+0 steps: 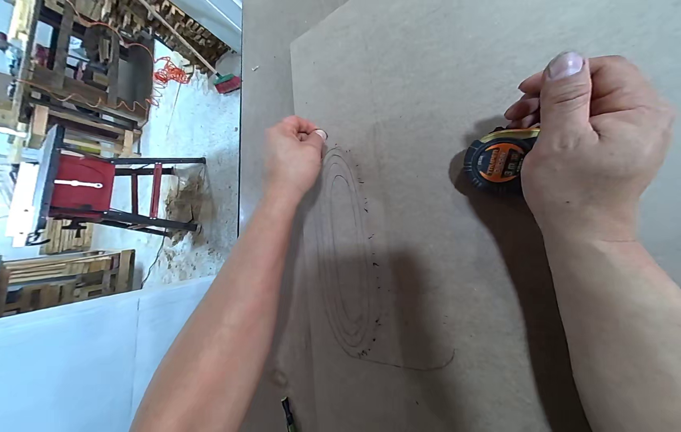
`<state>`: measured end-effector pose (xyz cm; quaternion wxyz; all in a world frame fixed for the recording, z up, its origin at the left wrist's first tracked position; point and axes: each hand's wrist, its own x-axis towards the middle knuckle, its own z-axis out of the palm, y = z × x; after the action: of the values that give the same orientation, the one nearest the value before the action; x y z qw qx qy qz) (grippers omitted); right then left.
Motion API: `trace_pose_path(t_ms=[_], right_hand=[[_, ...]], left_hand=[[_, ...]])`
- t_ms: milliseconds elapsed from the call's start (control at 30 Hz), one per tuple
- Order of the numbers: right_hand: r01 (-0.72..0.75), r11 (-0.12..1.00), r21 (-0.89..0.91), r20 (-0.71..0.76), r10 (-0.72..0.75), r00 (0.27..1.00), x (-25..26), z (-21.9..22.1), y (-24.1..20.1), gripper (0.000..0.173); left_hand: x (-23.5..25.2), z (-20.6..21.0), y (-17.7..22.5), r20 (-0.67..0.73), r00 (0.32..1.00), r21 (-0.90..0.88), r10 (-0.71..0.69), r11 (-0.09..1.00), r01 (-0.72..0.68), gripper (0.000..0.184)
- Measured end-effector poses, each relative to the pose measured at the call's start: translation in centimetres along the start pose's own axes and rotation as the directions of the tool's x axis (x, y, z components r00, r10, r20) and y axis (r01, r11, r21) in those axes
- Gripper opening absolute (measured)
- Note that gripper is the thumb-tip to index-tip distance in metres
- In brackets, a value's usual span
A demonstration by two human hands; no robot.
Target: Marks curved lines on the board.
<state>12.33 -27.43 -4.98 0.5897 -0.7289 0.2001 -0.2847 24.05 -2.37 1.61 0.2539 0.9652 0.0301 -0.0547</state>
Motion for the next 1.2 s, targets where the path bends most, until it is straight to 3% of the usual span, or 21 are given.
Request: trace_pose_path(t_ms=[333, 467, 667, 1067, 1200], right_hand=[[0.005, 1.0, 0.003, 0.005, -0.005, 1.0, 0.0, 0.1, 0.0, 0.032], [0.002, 1.0, -0.004, 0.005, -0.002, 1.0, 0.0, 0.1, -0.1, 0.032], [0.001, 1.0, -0.004, 0.017, -0.001, 1.0, -0.1, 0.1, -0.1, 0.032], [0.009, 1.0, -0.008, 0.009, -0.009, 1.0, 0.0, 0.0, 0.0, 0.032], [-0.001, 1.0, 0.009, 0.016, 0.001, 1.0, -0.1, 0.1, 0.0, 0.032]], left_hand=[[-0.2, 1.3, -0.5, 0.078, 0.997, 0.227, -0.002, 0.974, -0.016, 0.012], [-0.7, 2.2, -0.4, 0.039, 0.999, 0.204, -0.035, 0.979, 0.026, 0.014], [-0.1, 1.8, -0.9, 0.054, 0.998, 0.288, 0.043, 0.956, -0.057, 0.016], [-0.4, 2.3, -0.9, 0.07, 0.996, 0.238, 0.063, 0.968, -0.078, 0.014], [0.0, 1.3, -1.3, -0.032, 0.997, 0.112, 0.063, 0.992, -0.059, 0.017]])
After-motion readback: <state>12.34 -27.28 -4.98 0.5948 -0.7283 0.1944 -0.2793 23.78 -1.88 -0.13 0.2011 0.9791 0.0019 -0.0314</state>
